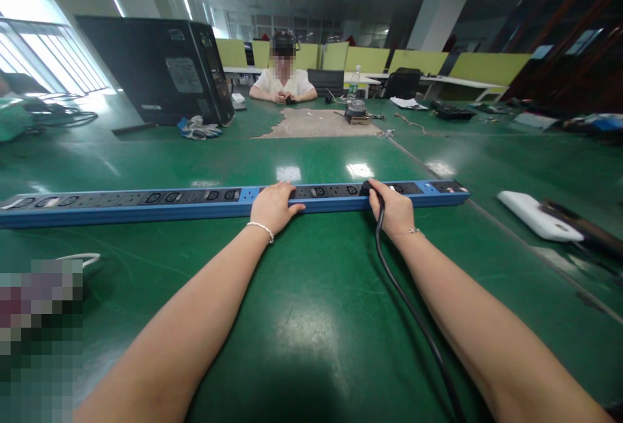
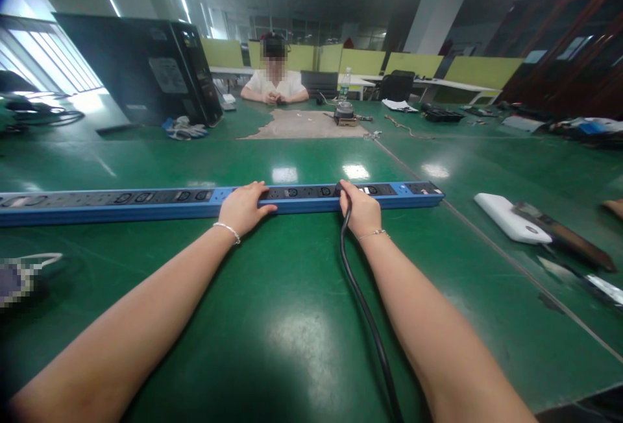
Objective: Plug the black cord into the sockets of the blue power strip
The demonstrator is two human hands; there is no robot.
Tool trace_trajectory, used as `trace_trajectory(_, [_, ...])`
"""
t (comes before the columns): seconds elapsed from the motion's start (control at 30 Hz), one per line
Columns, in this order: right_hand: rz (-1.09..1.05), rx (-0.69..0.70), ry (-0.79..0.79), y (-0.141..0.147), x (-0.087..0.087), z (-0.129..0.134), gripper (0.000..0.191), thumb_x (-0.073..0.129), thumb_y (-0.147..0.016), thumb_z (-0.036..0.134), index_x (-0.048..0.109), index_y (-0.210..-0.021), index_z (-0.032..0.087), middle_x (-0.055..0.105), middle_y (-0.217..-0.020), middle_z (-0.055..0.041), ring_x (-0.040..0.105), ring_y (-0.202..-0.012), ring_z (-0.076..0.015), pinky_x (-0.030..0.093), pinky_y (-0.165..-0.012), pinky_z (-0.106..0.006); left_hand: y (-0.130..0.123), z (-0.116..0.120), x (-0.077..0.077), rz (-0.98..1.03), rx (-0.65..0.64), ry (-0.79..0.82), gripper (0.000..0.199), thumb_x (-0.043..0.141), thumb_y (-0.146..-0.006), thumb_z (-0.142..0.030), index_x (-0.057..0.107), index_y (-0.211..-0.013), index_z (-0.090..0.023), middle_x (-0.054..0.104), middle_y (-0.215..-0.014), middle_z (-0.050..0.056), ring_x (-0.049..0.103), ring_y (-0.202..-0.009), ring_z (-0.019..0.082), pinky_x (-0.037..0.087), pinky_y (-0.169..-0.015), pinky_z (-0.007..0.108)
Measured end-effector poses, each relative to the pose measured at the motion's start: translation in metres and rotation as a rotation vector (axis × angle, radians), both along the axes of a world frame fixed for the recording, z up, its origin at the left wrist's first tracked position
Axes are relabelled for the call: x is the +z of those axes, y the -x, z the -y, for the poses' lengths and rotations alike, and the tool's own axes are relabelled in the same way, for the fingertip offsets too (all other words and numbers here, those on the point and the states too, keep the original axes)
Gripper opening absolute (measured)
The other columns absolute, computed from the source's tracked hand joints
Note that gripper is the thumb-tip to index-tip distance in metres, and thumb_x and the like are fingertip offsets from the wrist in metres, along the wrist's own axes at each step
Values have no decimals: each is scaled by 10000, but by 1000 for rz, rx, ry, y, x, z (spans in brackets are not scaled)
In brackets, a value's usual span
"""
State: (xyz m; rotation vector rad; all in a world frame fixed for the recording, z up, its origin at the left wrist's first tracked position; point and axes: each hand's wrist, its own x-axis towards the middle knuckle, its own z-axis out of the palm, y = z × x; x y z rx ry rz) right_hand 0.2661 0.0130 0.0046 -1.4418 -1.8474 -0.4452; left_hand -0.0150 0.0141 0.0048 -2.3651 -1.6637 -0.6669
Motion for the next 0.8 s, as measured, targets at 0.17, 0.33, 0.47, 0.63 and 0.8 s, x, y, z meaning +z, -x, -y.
trace_trajectory(0.17, [-261, -50, -168, 3, 9, -5, 371, 393, -882, 300, 669, -1071, 140, 704, -1047, -104, 668, -948, -210, 510, -871, -317, 0, -1, -2, 15, -9, -9, 492, 570, -811, -500, 549, -1168, -162, 583, -1270, 142, 517, -1203, 252, 391, -1030, 406])
trace_trajectory(0.33, [-279, 115, -27, 35, 15, 1, 345, 414, -896, 328, 652, -1097, 181, 689, -1096, -71, 648, -1003, -196, 502, -899, -311, -1, 0, -2, 27, -3, -4, 489, 585, -804, -488, 537, -1179, -178, 562, -1297, 145, 499, -1223, 260, 382, -1032, 419])
trace_trajectory(0.47, [-198, 306, 103, 76, 16, 6, 336, 400, -920, 306, 634, -1140, 208, 674, -1139, -39, 643, -1014, -164, 484, -925, -276, -2, 2, 0, 75, 42, 1, 620, 632, -764, -497, 470, -1238, -131, 626, -1176, 165, 575, -1113, 259, 425, -966, 378])
trace_trajectory(0.63, [-113, 418, 114, 107, 15, 5, 337, 407, -928, 265, 629, -1159, 163, 665, -1157, -61, 629, -1037, -150, 456, -956, -247, -3, 3, 2, 88, 49, 0, 680, 673, -741, -462, 426, -1259, -98, 641, -1127, 181, 587, -1092, 268, 437, -921, 365])
trace_trajectory(0.8, [-80, 358, 162, 116, 17, 1, 335, 403, -934, 262, 616, -1183, 191, 653, -1183, -40, 619, -1057, -151, 451, -969, -265, -4, 3, 3, 91, 53, 17, 667, 680, -737, -453, 429, -1248, -105, 644, -1119, 180, 592, -1084, 272, 439, -912, 371])
